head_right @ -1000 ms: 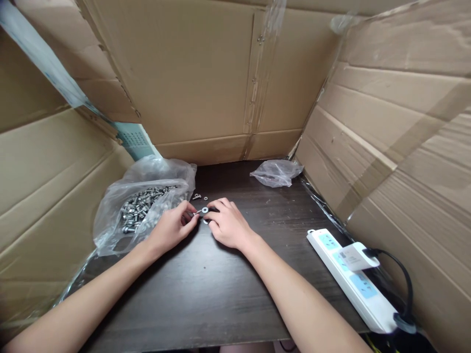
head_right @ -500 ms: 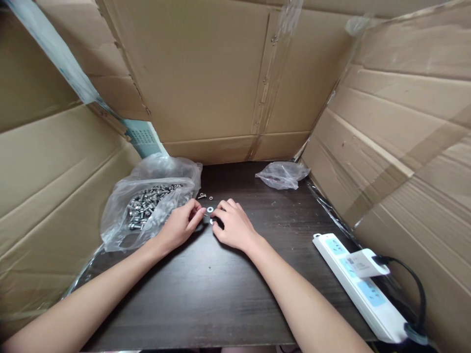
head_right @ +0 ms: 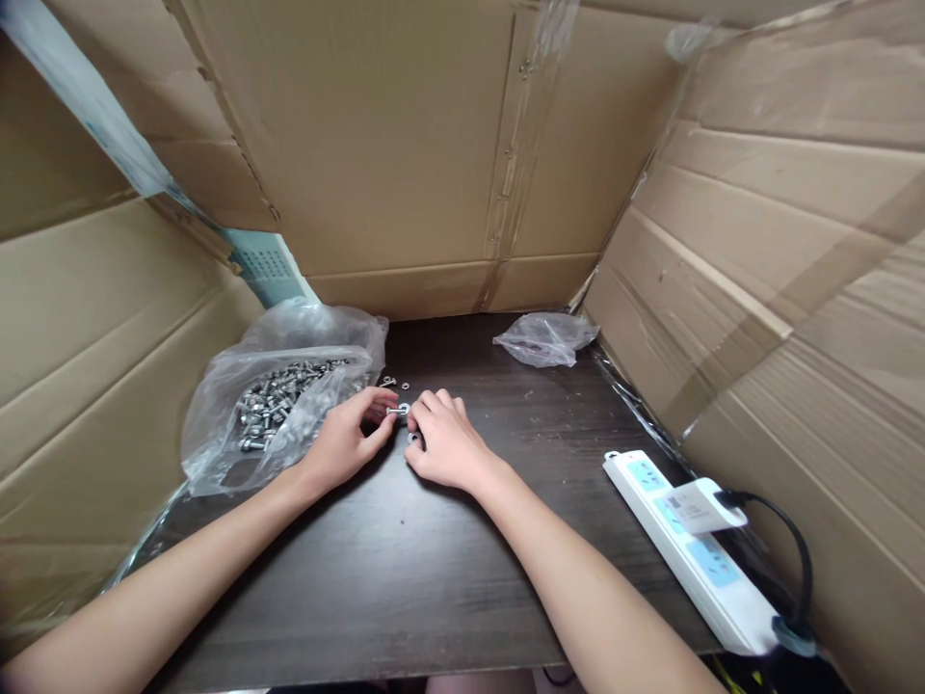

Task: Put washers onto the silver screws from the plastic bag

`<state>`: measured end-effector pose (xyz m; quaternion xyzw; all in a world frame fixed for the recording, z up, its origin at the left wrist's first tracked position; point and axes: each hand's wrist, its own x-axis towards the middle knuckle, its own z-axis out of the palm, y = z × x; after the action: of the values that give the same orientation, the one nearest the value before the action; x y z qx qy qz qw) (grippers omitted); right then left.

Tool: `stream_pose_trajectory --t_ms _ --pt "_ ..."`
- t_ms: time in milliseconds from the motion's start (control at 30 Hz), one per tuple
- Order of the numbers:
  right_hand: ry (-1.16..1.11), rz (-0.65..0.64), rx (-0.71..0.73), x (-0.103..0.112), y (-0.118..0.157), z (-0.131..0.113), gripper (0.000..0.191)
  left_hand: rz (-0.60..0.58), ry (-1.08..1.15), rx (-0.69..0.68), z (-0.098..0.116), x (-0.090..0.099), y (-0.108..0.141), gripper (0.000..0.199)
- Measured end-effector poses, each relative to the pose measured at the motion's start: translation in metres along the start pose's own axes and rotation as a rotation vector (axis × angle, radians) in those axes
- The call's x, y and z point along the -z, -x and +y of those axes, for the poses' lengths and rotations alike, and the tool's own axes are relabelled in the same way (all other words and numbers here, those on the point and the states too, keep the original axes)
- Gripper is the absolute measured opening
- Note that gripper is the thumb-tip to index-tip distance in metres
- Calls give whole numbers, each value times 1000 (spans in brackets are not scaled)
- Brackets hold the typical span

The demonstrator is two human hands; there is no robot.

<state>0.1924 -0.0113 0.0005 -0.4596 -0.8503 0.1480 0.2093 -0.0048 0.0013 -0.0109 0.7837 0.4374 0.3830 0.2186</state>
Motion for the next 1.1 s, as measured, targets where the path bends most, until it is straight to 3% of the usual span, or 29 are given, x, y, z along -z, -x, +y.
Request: stream_pose_trajectory --t_ms 300,600,900,1100 --pt "-85 81 65 -2 -1 4 11 -14 -116 -85 1 3 0 15" --pt "-189 291 -114 -9 -5 14 7 -84 -124 -156 -2 1 2 18" --pt "-329 321 9 -13 -4 10 11 -105 -134 -177 -3 0 2 17" --pt "-410 363 37 -13 -5 8 12 -59 -155 -161 -4 -1 3 16"
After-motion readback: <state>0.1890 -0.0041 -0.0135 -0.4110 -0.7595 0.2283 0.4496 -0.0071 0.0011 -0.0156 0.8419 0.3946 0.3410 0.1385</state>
